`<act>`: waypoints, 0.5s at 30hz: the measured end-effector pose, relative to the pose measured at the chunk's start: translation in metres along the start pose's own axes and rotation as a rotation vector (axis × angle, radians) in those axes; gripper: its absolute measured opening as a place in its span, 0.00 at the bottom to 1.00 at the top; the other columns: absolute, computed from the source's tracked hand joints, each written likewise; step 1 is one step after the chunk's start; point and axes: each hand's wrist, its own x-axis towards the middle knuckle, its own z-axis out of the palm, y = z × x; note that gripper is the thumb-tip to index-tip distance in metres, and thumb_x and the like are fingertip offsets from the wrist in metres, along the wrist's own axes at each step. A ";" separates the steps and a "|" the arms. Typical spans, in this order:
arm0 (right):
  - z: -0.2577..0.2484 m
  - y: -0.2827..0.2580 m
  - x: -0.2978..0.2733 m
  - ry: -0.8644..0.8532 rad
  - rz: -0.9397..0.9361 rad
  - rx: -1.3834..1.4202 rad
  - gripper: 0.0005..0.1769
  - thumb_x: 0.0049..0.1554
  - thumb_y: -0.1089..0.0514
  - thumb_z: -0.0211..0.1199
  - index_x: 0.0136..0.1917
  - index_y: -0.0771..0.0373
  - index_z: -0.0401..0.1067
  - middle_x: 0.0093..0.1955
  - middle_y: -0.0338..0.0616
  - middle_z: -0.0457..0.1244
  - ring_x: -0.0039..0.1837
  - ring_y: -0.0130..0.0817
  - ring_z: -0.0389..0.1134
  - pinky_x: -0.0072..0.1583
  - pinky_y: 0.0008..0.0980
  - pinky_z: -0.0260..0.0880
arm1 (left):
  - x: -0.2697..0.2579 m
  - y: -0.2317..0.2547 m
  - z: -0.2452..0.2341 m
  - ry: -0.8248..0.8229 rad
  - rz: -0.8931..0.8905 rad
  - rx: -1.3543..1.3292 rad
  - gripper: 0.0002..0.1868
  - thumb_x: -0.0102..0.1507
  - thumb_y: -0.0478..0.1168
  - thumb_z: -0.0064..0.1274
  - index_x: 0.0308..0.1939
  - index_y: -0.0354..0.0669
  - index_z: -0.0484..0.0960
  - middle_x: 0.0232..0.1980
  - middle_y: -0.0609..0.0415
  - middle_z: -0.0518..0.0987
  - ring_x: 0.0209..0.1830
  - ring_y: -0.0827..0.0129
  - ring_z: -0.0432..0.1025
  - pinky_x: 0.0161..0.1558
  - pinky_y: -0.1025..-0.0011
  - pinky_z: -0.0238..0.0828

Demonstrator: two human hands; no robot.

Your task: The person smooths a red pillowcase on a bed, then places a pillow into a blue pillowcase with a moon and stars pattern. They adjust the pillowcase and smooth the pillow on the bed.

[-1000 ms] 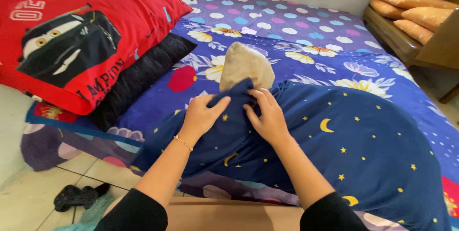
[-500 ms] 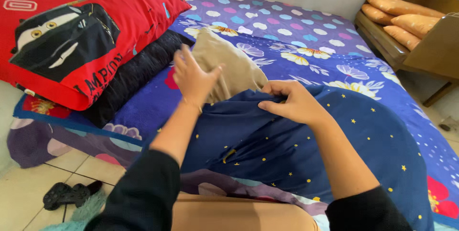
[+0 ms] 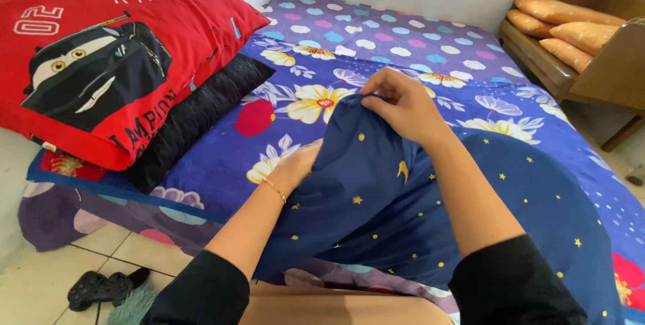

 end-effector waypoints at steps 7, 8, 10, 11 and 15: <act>0.019 0.022 0.000 0.155 -0.002 -0.308 0.17 0.61 0.53 0.64 0.60 0.64 0.74 0.56 0.45 0.69 0.59 0.33 0.68 0.60 0.34 0.66 | -0.008 0.042 -0.004 0.168 -0.315 -0.214 0.35 0.60 0.53 0.63 0.61 0.29 0.74 0.56 0.44 0.82 0.52 0.63 0.78 0.53 0.65 0.76; 0.019 0.031 -0.005 0.185 -0.089 -0.282 0.19 0.63 0.51 0.62 0.62 0.64 0.73 0.60 0.46 0.68 0.64 0.35 0.68 0.63 0.35 0.65 | -0.006 0.037 -0.015 0.143 -0.299 -0.428 0.33 0.61 0.52 0.61 0.60 0.30 0.76 0.55 0.44 0.83 0.49 0.63 0.79 0.52 0.64 0.76; 0.016 0.052 -0.022 0.083 0.027 -0.228 0.22 0.65 0.48 0.57 0.67 0.61 0.71 0.64 0.46 0.68 0.68 0.35 0.67 0.68 0.32 0.63 | -0.003 0.020 -0.046 0.140 -0.336 -0.733 0.29 0.62 0.52 0.58 0.58 0.31 0.80 0.52 0.46 0.84 0.45 0.63 0.80 0.51 0.64 0.76; 0.015 0.064 -0.034 0.034 0.084 -0.199 0.23 0.66 0.46 0.55 0.69 0.60 0.70 0.66 0.46 0.68 0.70 0.35 0.67 0.70 0.31 0.62 | -0.005 0.009 -0.063 0.160 -0.395 -0.821 0.28 0.64 0.52 0.58 0.58 0.31 0.80 0.50 0.48 0.85 0.43 0.64 0.80 0.51 0.65 0.77; 0.005 0.112 -0.085 -0.159 0.217 -0.432 0.35 0.62 0.38 0.54 0.76 0.55 0.60 0.77 0.48 0.57 0.78 0.43 0.54 0.74 0.52 0.47 | -0.013 -0.027 -0.124 0.022 -0.161 -1.173 0.35 0.60 0.56 0.57 0.59 0.27 0.81 0.62 0.38 0.80 0.61 0.55 0.76 0.64 0.65 0.71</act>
